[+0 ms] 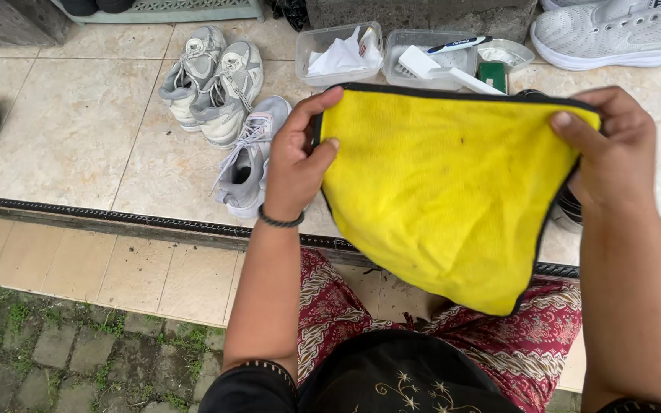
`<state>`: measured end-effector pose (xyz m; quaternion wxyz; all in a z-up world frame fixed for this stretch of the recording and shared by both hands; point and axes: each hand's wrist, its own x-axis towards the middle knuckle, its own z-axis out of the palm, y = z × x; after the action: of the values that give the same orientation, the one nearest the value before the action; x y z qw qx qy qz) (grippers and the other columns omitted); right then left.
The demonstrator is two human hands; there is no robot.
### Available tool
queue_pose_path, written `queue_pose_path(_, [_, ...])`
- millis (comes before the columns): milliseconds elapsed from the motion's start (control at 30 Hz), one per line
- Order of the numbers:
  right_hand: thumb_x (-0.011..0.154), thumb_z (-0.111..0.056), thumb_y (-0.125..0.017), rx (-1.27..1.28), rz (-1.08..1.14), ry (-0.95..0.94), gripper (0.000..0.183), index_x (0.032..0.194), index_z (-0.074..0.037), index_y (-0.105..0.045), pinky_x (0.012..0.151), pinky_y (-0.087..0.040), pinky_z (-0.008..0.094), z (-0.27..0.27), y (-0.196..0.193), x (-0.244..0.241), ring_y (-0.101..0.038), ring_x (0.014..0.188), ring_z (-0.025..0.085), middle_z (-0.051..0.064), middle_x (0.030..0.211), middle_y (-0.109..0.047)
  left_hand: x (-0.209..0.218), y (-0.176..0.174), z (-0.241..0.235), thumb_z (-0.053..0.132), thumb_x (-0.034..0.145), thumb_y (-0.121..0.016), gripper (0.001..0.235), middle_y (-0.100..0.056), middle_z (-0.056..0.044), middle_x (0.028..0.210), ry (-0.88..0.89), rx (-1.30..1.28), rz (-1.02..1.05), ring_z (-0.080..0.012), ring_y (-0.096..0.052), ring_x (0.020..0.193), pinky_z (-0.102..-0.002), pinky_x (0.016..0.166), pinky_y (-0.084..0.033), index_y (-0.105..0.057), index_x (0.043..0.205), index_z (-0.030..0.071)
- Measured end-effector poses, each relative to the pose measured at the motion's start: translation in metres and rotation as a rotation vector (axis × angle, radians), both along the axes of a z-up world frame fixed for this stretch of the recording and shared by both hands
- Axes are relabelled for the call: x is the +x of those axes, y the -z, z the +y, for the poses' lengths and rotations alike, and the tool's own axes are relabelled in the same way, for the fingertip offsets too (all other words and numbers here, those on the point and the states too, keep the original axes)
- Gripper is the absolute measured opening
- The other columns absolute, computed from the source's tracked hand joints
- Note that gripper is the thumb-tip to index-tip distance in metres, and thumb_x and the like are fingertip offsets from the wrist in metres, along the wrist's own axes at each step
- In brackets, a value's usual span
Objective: Cleaning black sneakers using a yellow cloth and a small brush with cleaning solution
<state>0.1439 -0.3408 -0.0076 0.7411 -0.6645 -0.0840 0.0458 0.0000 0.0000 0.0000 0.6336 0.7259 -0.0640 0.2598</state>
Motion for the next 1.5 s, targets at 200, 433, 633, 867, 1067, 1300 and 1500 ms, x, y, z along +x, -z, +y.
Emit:
queue_pose_path(200, [0.084, 0.004, -0.089, -0.434, -0.829, 0.069, 0.051, 0.127, 0.005, -0.063, 0.106, -0.042, 0.057, 0.067, 0.104, 0.044, -0.057, 0.119, 0.050, 0.027, 0.120, -0.061, 0.068, 0.099, -0.050, -0.003, 0.088, -0.067, 0.052, -0.020, -0.039, 0.160, -0.424, 0.534, 0.208, -0.0607, -0.025, 0.147, -0.066, 0.123, -0.027, -0.056, 0.139, -0.001])
queue_pose_path(433, [0.086, -0.028, -0.081, -0.725, -0.142, -0.154, 0.066, 0.147, -0.023, -0.058, 0.109, -0.046, 0.056, 0.118, 0.182, 0.069, -0.056, 0.130, 0.041, 0.014, 0.147, -0.053, 0.138, 0.204, -0.071, 0.044, 0.105, -0.048, 0.074, -0.020, -0.022, 0.169, -0.052, 0.582, 0.636, -0.0387, -0.021, 0.156, -0.047, 0.127, -0.023, -0.023, 0.164, 0.007])
queue_pose_path(633, [0.085, -0.036, -0.088, -0.693, -0.184, 0.162, 0.043, 0.112, -0.010, -0.068, 0.082, -0.054, 0.042, 0.121, 0.213, 0.067, -0.065, 0.097, 0.031, 0.008, 0.100, -0.058, 0.135, 0.223, -0.071, 0.039, 0.100, -0.064, 0.055, -0.047, -0.013, 0.148, -0.289, 0.208, 0.527, -0.0339, -0.050, 0.137, -0.043, 0.113, -0.047, -0.048, 0.146, 0.012])
queue_pose_path(867, [0.087, -0.026, -0.083, -0.643, -0.226, 0.128, 0.014, 0.093, -0.015, -0.077, 0.075, -0.054, 0.035, 0.128, 0.188, 0.094, -0.062, 0.082, 0.022, 0.005, 0.083, -0.057, 0.152, 0.194, -0.066, 0.020, 0.103, -0.063, 0.010, -0.059, 0.000, 0.097, -0.521, 0.241, 0.277, -0.0238, -0.067, 0.098, -0.029, 0.074, -0.063, -0.062, 0.095, 0.014])
queue_pose_path(1067, [0.088, -0.023, -0.081, -0.670, -0.368, 0.008, 0.029, 0.113, -0.009, -0.075, 0.093, -0.057, 0.047, 0.146, 0.194, 0.090, -0.064, 0.110, 0.038, 0.015, 0.109, -0.061, 0.162, 0.212, -0.068, 0.025, 0.107, -0.047, 0.027, -0.053, -0.014, 0.131, -0.278, 0.541, 0.551, -0.0338, -0.056, 0.123, -0.044, 0.098, -0.054, -0.049, 0.129, 0.009])
queue_pose_path(1300, [0.081, -0.031, -0.087, -0.677, -0.302, -0.061, 0.049, 0.123, -0.012, -0.071, 0.102, -0.051, 0.049, 0.144, 0.216, 0.096, -0.061, 0.119, 0.038, 0.012, 0.118, -0.062, 0.170, 0.219, -0.063, 0.013, 0.100, -0.056, 0.016, -0.049, -0.011, 0.111, -0.292, 0.571, 0.568, -0.0331, -0.059, 0.109, -0.040, 0.093, -0.052, -0.047, 0.113, 0.010])
queue_pose_path(1500, [0.071, -0.025, -0.095, -0.574, -0.207, -0.169, 0.060, 0.121, -0.004, -0.069, 0.100, -0.048, 0.048, 0.140, 0.215, 0.109, -0.061, 0.113, 0.038, 0.016, 0.108, -0.057, 0.178, 0.232, -0.055, 0.020, 0.100, -0.056, 0.008, -0.056, -0.008, 0.099, -0.341, 0.551, 0.538, -0.0324, -0.065, 0.101, -0.042, 0.083, -0.056, -0.051, 0.103, 0.014])
